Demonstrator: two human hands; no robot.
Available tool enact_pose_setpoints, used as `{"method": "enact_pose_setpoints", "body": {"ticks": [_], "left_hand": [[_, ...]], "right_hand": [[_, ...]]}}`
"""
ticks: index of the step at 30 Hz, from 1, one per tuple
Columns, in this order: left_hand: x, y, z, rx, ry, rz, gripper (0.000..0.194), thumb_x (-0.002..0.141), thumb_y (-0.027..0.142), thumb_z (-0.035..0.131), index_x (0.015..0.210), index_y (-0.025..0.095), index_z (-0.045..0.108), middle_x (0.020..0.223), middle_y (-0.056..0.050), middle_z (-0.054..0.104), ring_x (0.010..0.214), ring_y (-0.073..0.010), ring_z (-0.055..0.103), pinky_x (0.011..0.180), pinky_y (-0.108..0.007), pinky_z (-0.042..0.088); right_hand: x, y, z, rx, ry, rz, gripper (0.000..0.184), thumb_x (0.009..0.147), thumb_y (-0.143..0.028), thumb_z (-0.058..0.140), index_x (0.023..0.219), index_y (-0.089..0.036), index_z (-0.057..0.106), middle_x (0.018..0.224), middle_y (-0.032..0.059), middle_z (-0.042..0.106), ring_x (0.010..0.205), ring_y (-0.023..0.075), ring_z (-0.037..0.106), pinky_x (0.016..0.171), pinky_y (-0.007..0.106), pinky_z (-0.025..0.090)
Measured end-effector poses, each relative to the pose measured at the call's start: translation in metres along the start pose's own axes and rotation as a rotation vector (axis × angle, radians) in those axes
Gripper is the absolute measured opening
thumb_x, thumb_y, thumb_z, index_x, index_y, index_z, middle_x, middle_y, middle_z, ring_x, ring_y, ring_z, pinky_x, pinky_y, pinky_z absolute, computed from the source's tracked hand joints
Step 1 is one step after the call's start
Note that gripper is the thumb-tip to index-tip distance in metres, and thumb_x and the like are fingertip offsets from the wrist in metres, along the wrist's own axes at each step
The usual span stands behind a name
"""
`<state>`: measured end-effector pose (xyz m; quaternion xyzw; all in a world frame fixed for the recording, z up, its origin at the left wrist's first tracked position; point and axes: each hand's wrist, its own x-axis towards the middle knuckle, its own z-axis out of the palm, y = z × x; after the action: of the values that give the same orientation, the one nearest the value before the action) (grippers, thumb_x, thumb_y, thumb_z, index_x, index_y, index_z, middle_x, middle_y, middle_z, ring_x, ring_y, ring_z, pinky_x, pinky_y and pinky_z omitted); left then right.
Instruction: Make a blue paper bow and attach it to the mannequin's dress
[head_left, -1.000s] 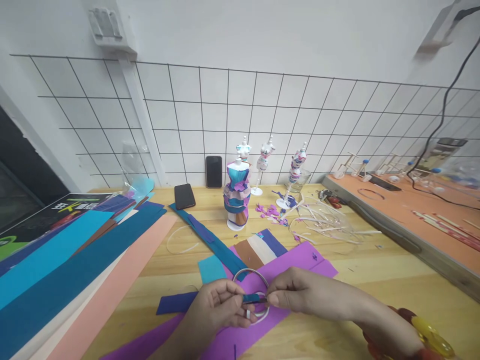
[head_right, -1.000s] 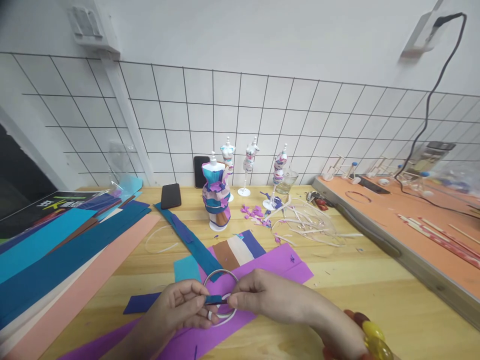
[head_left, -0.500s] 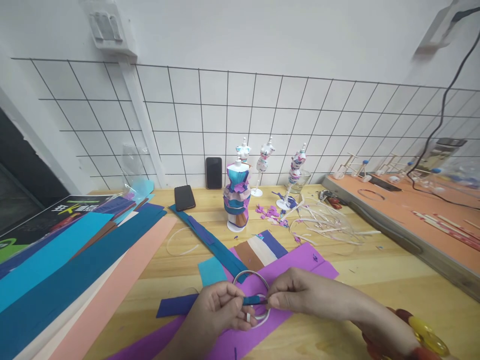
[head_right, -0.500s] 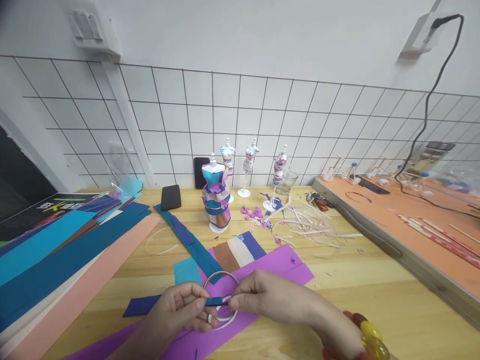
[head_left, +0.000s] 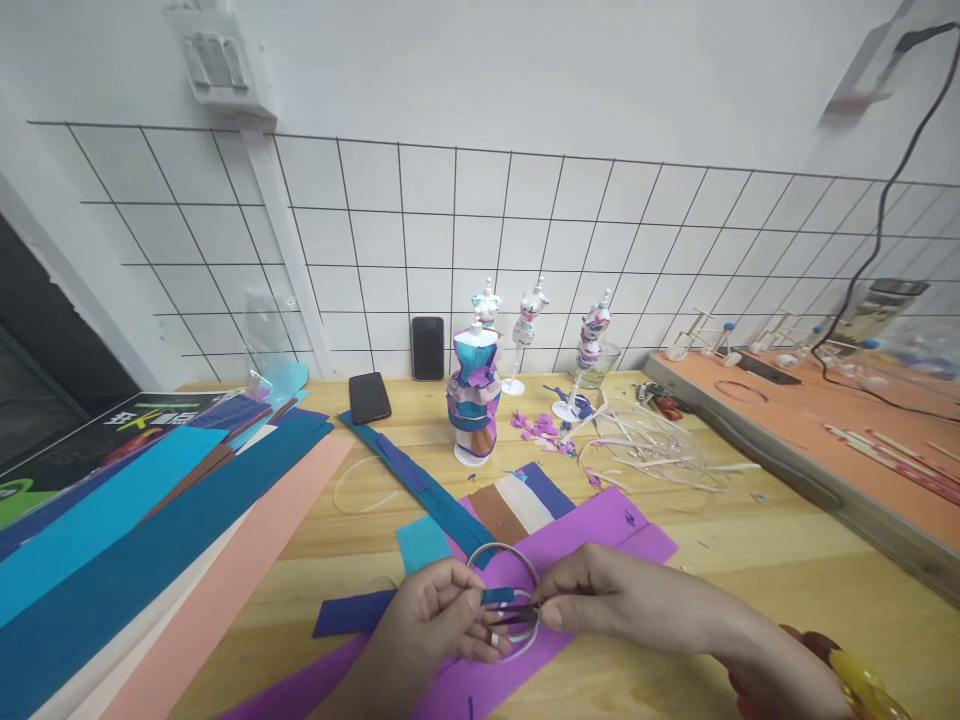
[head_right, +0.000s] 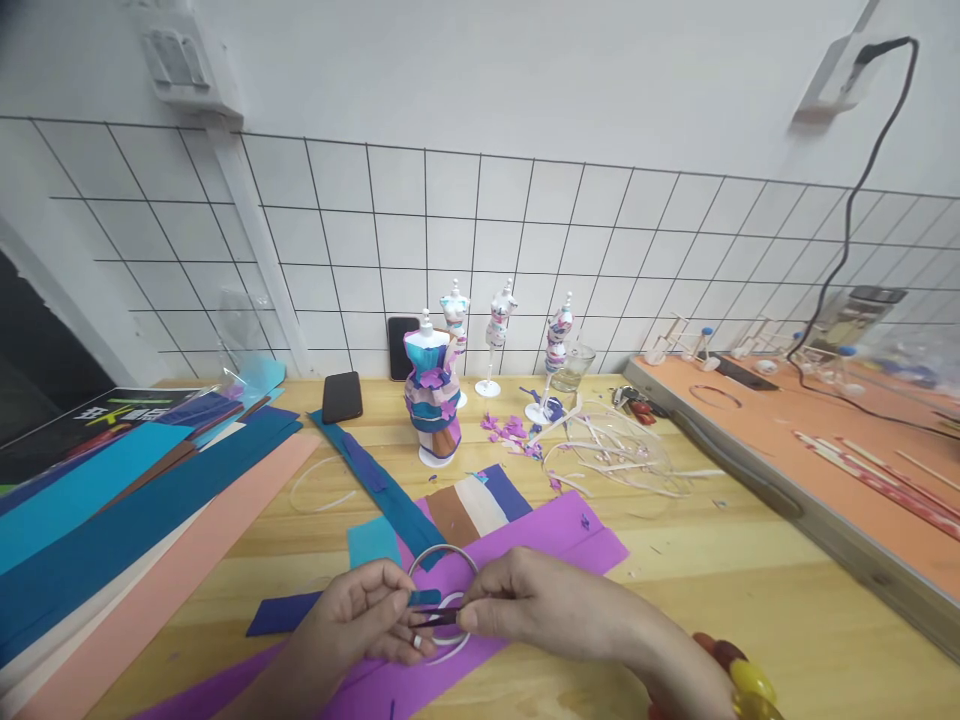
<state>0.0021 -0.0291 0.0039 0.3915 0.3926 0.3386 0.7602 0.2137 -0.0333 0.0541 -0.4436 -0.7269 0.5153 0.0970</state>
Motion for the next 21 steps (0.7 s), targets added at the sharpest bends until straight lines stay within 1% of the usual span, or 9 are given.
{"method": "enact_pose_setpoints", "body": {"ticks": [2,4,6,8,9,10,13,18,21], "left_hand": [[0.001,0.000,0.000,-0.012,0.005,-0.005,0.042,0.054,0.046,0.074,0.070,0.014,0.051,0.061,-0.004,0.066,0.056,-0.0191,0.066,0.055,-0.029,0.051],[0.001,0.000,-0.002,-0.027,0.008,0.001,0.041,0.056,0.045,0.073,0.072,0.015,0.051,0.060,-0.003,0.066,0.056,-0.0190,0.066,0.055,-0.028,0.051],[0.001,0.000,-0.003,-0.039,0.001,0.008,0.038,0.059,0.043,0.073,0.073,0.016,0.050,0.060,-0.004,0.067,0.056,-0.0186,0.066,0.055,-0.027,0.050],[0.002,0.000,-0.005,-0.044,-0.005,0.004,0.037,0.060,0.042,0.072,0.073,0.016,0.050,0.061,-0.006,0.068,0.056,-0.0184,0.066,0.054,-0.026,0.050],[0.003,0.000,-0.006,-0.048,-0.007,-0.002,0.036,0.061,0.042,0.072,0.073,0.016,0.050,0.062,-0.007,0.068,0.057,-0.0184,0.066,0.054,-0.026,0.050],[0.003,0.000,-0.007,-0.052,-0.005,-0.009,0.036,0.061,0.042,0.072,0.072,0.016,0.050,0.062,-0.007,0.069,0.056,-0.0185,0.066,0.053,-0.025,0.050],[0.005,-0.001,-0.008,-0.073,0.008,-0.012,0.036,0.061,0.041,0.072,0.072,0.016,0.049,0.061,-0.006,0.069,0.052,-0.0166,0.065,0.052,-0.025,0.051],[0.003,0.002,-0.008,-0.122,0.002,0.018,0.031,0.066,0.036,0.070,0.075,0.017,0.048,0.063,-0.006,0.069,0.053,-0.0143,0.064,0.051,-0.022,0.049],[0.002,0.006,-0.007,-0.145,0.003,0.031,0.029,0.066,0.034,0.070,0.074,0.017,0.047,0.064,-0.006,0.069,0.054,-0.0146,0.065,0.051,-0.021,0.048]], "right_hand": [[-0.002,0.001,-0.001,-0.003,0.004,-0.005,0.032,0.084,-0.042,0.048,0.080,-0.015,0.064,0.063,-0.0046,0.041,0.057,0.0082,0.034,0.052,0.018,0.031],[-0.006,0.003,-0.002,0.020,0.001,-0.013,0.031,0.083,-0.042,0.050,0.084,-0.016,0.065,0.066,-0.0035,0.048,0.060,0.0091,0.041,0.056,0.019,0.036],[-0.009,0.004,-0.001,0.068,0.010,-0.019,0.028,0.076,-0.041,0.060,0.091,-0.018,0.065,0.077,-0.0014,0.059,0.070,0.0120,0.051,0.065,0.021,0.041],[-0.011,0.006,0.003,0.111,0.046,-0.018,0.035,0.065,-0.036,0.072,0.096,-0.020,0.065,0.090,0.0004,0.065,0.081,0.0157,0.056,0.073,0.023,0.043],[-0.011,0.006,0.006,0.118,0.069,-0.025,0.038,0.062,-0.032,0.074,0.097,-0.021,0.065,0.094,0.0008,0.066,0.085,0.0169,0.058,0.075,0.024,0.044],[-0.009,0.007,0.011,0.110,0.093,-0.038,0.036,0.063,-0.028,0.073,0.098,-0.022,0.065,0.096,0.0009,0.067,0.086,0.0173,0.059,0.075,0.024,0.045],[-0.001,0.007,0.026,0.012,0.140,-0.129,0.026,0.075,-0.018,0.060,0.099,-0.024,0.066,0.096,-0.0006,0.069,0.083,0.0160,0.062,0.073,0.023,0.046],[0.009,0.008,0.042,-0.233,0.265,-0.208,0.025,0.073,-0.005,0.053,0.085,-0.021,0.068,0.080,-0.0021,0.071,0.068,0.0128,0.062,0.060,0.018,0.041],[0.008,0.007,0.042,-0.322,0.312,-0.247,0.029,0.072,-0.003,0.051,0.088,-0.021,0.066,0.080,-0.0015,0.070,0.067,0.0119,0.061,0.060,0.018,0.039]]}}
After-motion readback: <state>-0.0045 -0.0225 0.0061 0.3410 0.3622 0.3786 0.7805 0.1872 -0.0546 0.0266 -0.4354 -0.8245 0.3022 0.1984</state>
